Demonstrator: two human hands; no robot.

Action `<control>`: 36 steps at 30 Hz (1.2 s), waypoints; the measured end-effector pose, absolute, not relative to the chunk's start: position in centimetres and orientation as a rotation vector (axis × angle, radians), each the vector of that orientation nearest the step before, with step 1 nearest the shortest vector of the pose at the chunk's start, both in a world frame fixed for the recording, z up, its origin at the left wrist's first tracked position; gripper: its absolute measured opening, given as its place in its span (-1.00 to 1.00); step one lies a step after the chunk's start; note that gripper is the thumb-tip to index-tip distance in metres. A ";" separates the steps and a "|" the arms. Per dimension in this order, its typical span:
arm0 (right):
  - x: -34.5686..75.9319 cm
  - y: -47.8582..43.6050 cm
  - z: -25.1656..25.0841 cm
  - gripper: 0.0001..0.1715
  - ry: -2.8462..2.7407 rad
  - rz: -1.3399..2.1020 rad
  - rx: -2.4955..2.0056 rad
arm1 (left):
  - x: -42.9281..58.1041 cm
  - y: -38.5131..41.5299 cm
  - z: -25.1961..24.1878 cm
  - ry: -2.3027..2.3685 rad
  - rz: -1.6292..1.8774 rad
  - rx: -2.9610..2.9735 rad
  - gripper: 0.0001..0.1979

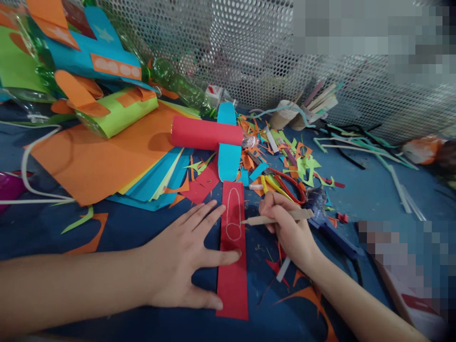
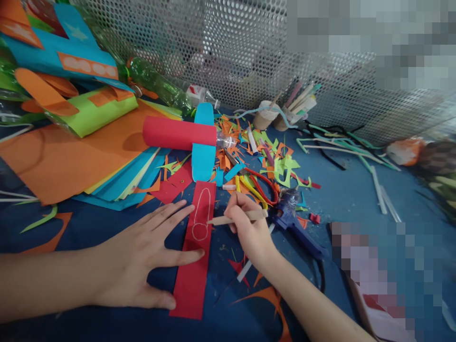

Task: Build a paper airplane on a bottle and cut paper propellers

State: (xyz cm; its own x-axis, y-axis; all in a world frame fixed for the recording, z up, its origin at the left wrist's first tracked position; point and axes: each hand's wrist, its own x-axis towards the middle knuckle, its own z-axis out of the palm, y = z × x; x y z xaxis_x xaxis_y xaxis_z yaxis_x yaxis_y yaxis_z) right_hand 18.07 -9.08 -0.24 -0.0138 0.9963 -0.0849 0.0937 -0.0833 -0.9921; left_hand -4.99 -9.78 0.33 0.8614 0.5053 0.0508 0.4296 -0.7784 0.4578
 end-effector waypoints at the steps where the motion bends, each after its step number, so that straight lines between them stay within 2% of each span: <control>1: 18.1 -9.0 -0.3 -0.80 -1.208 1.233 -1.297 | -5.0 -9.8 0.4 0.684 0.246 2.606 -0.35; 8: 18.2 -8.5 -0.5 -0.78 -1.033 1.137 -1.276 | -5.2 -8.8 0.2 0.773 0.319 2.681 -0.34; 16: 18.0 -8.4 -0.3 -0.84 -1.025 1.144 -1.238 | -5.1 -8.6 0.1 0.796 0.320 2.797 -0.22; 25: 18.0 -8.8 0.3 -0.77 -1.139 1.126 -1.190 | -5.1 -8.8 -0.1 0.764 0.292 2.772 -0.33; 30: 17.7 -9.3 0.5 -0.76 -1.372 1.164 -1.262 | -5.3 -8.9 0.0 0.691 0.326 2.736 -0.48; 36: 17.3 -9.3 0.4 -0.70 -1.495 1.193 -1.384 | -5.5 -9.1 0.2 0.659 0.280 2.702 -0.43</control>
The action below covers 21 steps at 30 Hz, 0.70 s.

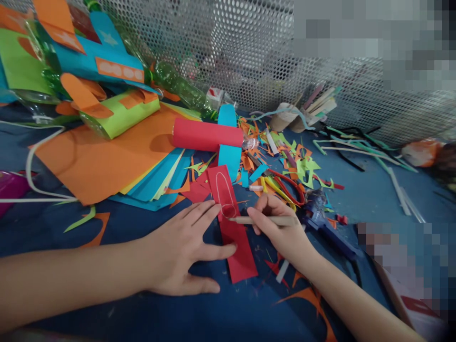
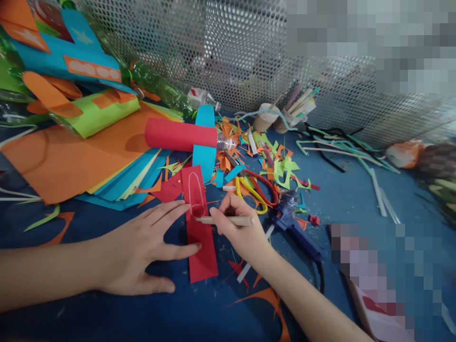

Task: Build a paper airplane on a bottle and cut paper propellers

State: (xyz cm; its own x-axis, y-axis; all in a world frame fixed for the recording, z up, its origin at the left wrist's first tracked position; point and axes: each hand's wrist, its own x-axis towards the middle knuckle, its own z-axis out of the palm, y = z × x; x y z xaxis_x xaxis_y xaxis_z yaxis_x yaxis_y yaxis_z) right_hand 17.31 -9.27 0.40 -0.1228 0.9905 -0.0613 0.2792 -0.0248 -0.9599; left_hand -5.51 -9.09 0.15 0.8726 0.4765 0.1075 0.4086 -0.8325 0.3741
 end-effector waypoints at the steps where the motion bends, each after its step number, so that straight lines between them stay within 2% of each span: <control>1: 17.3 -9.3 0.4 -0.70 -1.507 1.189 -1.396 | -5.5 -9.1 0.1 0.655 0.282 2.698 -0.42; 21: 17.4 -9.3 0.3 -0.70 -1.578 1.226 -1.418 | -5.2 -9.3 0.1 0.647 0.312 2.661 -0.49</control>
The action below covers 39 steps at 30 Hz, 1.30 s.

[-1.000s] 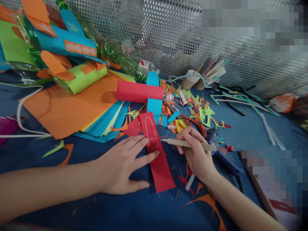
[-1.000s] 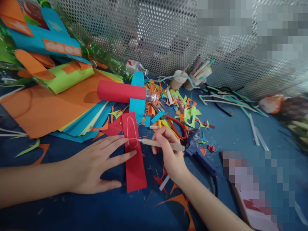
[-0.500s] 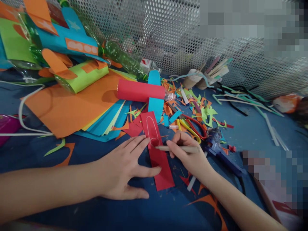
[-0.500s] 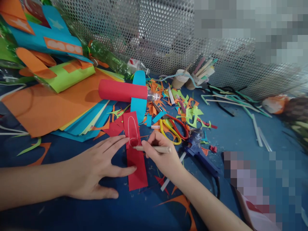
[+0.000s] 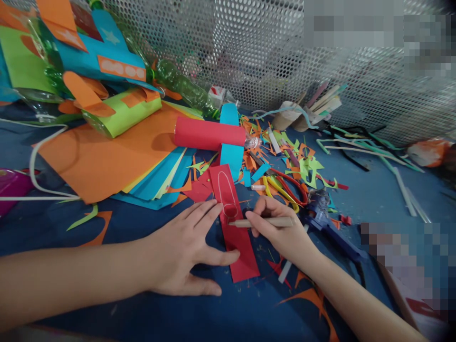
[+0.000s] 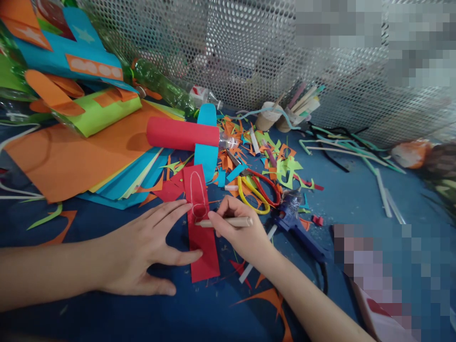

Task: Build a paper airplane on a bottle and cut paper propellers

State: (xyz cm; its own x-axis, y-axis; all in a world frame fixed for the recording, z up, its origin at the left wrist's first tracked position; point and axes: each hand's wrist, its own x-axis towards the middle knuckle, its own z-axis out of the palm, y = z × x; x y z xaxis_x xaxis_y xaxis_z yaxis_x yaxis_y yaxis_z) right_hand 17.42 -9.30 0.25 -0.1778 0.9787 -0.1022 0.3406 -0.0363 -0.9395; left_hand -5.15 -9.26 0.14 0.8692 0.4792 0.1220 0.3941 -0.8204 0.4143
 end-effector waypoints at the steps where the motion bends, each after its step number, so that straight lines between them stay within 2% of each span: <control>1: 17.4 -9.3 0.3 -0.70 -1.575 1.234 -1.415 | -5.1 -9.3 0.1 0.661 0.315 2.654 -0.49; 12: 17.2 -9.4 0.7 -0.66 -1.468 1.454 -1.385 | -5.4 -9.3 0.5 0.594 0.273 2.582 -0.32; 30: 17.9 -9.6 1.7 -0.69 -1.626 1.661 -1.435 | -5.7 -9.2 0.7 0.551 0.214 2.512 -0.29; 32: 18.1 -9.4 1.5 -0.69 -1.572 1.606 -1.406 | -5.7 -9.1 0.7 0.543 0.223 2.508 -0.28; 37: 18.6 -8.8 0.8 -0.70 -1.328 1.127 -1.456 | -5.7 -8.8 0.7 0.514 0.166 2.479 -0.28; 39: 18.6 -8.6 0.7 -0.70 -1.343 1.088 -1.486 | -5.7 -8.8 0.7 0.509 0.148 2.470 -0.27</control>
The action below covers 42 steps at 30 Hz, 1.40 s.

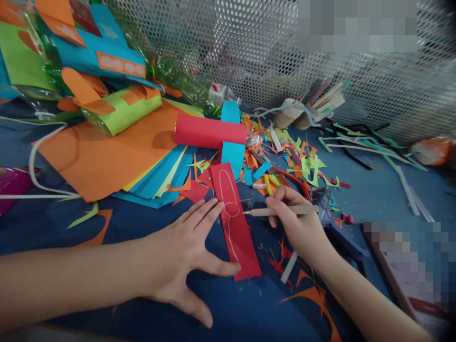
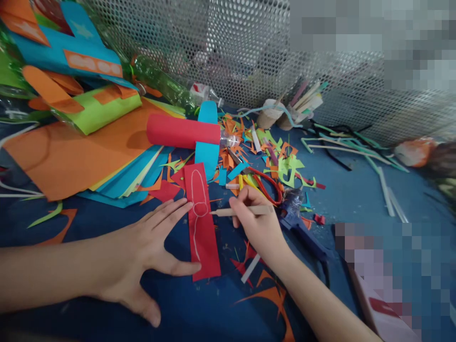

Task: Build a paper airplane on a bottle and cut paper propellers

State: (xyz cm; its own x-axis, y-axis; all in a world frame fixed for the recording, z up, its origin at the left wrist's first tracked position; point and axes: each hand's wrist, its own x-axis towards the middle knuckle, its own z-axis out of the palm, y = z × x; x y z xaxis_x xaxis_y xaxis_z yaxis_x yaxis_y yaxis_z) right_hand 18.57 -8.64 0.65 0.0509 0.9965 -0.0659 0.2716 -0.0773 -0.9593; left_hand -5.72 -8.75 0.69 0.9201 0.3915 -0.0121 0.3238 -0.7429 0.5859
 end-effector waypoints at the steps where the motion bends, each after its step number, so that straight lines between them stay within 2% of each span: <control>1: 18.5 -8.6 0.6 -0.70 -1.362 1.089 -1.492 | -5.7 -8.8 0.7 0.514 0.143 2.468 -0.27; 29: 18.6 -9.0 0.8 -0.72 -1.497 1.120 -1.604 | -5.8 -9.0 0.5 0.543 0.158 2.500 -0.28; 42: 18.3 -9.0 1.5 -0.70 -1.514 1.303 -1.612 | -5.7 -8.9 0.6 0.530 0.147 2.500 -0.26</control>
